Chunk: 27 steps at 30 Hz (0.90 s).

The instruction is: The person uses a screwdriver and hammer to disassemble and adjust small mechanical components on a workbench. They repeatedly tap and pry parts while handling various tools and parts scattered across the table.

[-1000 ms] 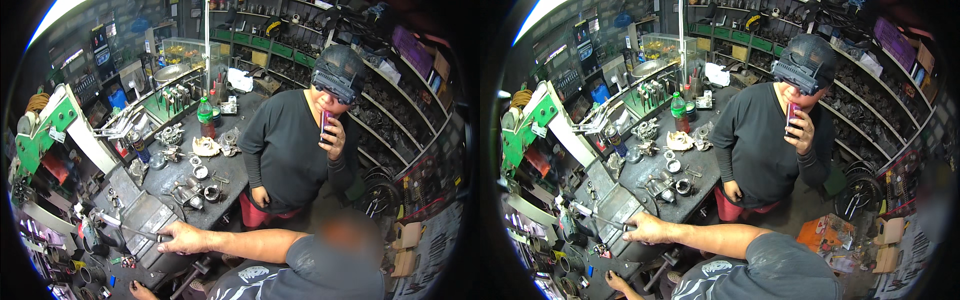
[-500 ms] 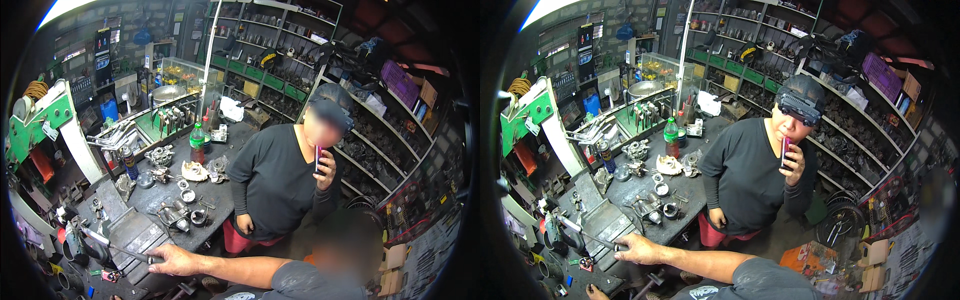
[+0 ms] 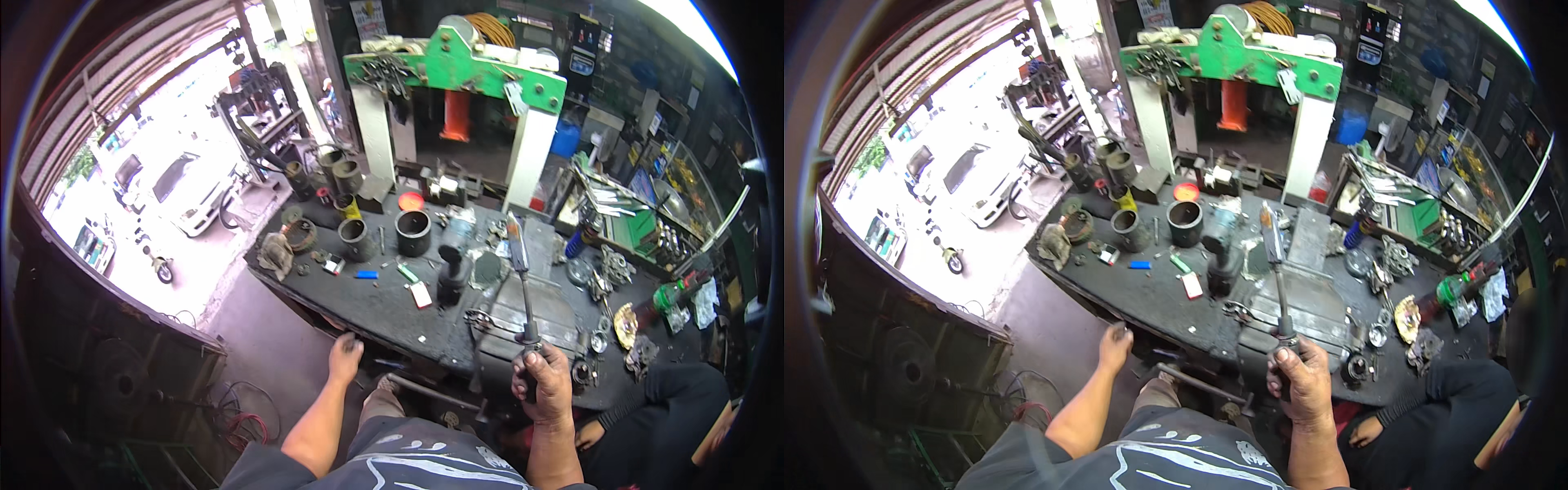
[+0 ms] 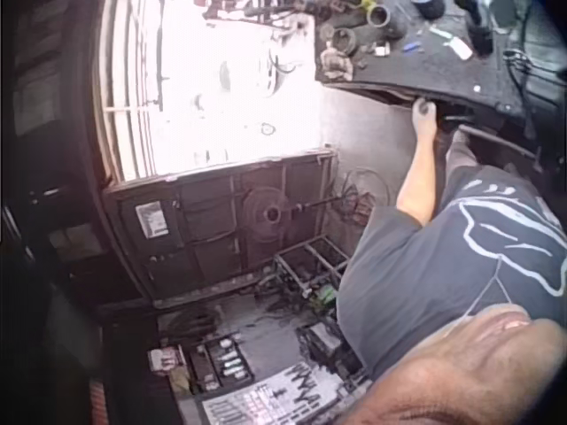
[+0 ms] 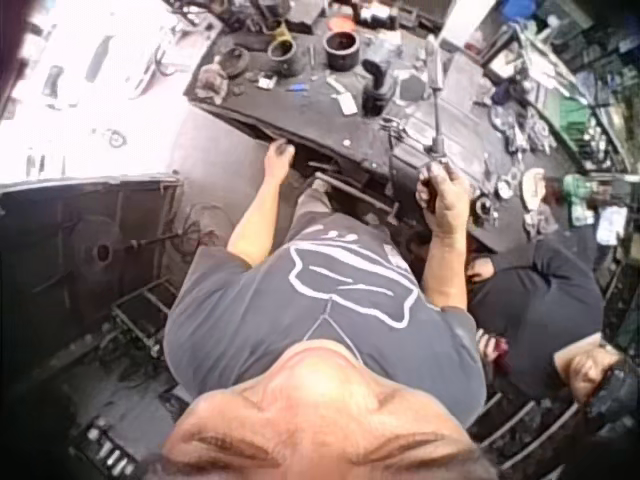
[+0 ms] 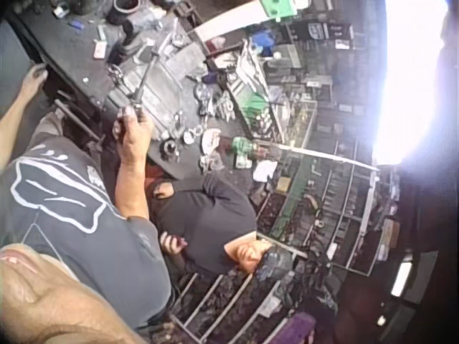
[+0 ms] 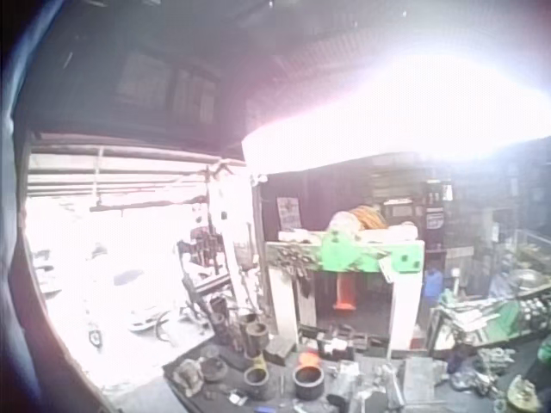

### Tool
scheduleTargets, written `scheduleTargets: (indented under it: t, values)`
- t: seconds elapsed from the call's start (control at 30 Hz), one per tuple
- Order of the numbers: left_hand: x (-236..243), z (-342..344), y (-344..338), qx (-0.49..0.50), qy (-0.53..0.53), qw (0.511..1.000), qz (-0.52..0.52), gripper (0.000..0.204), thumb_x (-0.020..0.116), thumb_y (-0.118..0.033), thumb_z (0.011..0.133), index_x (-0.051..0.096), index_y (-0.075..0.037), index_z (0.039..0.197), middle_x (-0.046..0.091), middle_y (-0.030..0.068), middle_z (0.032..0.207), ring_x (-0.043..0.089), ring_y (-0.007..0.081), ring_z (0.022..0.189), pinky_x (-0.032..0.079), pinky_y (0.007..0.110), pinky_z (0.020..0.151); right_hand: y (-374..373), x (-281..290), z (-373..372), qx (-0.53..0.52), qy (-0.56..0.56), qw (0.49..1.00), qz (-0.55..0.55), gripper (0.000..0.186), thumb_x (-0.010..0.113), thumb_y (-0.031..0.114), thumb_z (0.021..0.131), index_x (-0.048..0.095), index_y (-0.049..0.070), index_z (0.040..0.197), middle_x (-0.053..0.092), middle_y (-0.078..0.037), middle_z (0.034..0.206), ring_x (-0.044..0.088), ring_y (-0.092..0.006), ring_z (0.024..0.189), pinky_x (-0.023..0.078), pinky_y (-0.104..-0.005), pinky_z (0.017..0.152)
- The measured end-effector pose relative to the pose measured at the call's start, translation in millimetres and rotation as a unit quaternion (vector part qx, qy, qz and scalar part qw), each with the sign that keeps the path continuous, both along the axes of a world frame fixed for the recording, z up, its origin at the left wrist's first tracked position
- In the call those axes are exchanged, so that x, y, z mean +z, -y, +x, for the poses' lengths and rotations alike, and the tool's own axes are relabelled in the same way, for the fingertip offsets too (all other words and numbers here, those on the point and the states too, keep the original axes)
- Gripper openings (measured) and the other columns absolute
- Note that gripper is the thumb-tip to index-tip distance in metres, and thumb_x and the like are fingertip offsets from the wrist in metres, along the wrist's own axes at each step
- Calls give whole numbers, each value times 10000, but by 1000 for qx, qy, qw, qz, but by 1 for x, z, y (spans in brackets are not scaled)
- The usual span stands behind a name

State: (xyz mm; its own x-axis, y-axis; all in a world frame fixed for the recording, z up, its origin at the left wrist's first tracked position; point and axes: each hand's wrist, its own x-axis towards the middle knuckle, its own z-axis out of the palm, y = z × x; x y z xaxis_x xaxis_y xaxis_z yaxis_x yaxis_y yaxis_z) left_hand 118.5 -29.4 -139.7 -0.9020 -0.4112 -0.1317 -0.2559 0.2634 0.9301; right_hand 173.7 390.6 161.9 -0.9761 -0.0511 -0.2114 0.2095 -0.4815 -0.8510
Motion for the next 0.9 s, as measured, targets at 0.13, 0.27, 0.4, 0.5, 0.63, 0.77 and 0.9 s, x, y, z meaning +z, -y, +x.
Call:
scheduleTargets:
  t: [0.13,0.27,0.4,0.5,0.63,0.77,0.9]
  values:
    - [-71,164,111,-29,246,958,-143,718,819,-394,929,608,41,1460,699,294,1387,671,440,1307,534,478,1113,95,29,-38,95,3,989,-111,364,778,220,999,619,38,1271,646,-63,868,592,-120,628,473,-259,521]
    - [-110,279,198,-182,544,779,-253,613,813,-370,938,677,47,1368,720,270,1368,707,381,1271,555,461,1083,192,22,-82,165,31,972,-167,464,781,235,1004,595,34,1379,647,-55,899,559,-121,593,457,-266,503]
    - [-90,266,258,-102,559,805,-171,580,803,-352,952,690,47,1357,728,264,1354,708,373,1266,554,444,1077,282,-18,-173,184,57,940,-282,374,729,250,1044,612,87,1359,603,-17,888,521,-108,601,396,-258,492]
    - [-106,246,285,-96,556,813,-142,555,796,-339,962,701,47,1350,734,260,1344,709,368,1263,554,432,1072,349,-43,-266,118,85,947,-286,233,648,269,1102,630,112,1272,568,4,867,494,-81,631,379,-241,500]
    - [-118,199,326,-86,511,840,-160,523,786,-321,975,714,47,1339,743,255,1330,711,360,1258,554,415,1066,420,-79,-361,99,66,928,-354,224,703,300,1079,652,121,1203,579,24,859,532,-67,659,410,-217,529]
    - [-89,131,381,-20,332,931,-153,495,794,-271,974,715,59,1334,762,259,1279,724,338,1232,563,397,1036,478,-115,-407,44,56,923,-379,226,708,336,1077,661,137,1174,609,23,856,553,-67,672,427,-209,547]
    - [-35,78,438,47,205,965,-154,426,824,-184,946,725,77,1268,780,249,1199,734,310,1175,571,394,1009,514,-140,-428,41,66,944,-320,246,660,388,1102,652,159,1191,633,4,878,576,-113,687,497,-273,591]
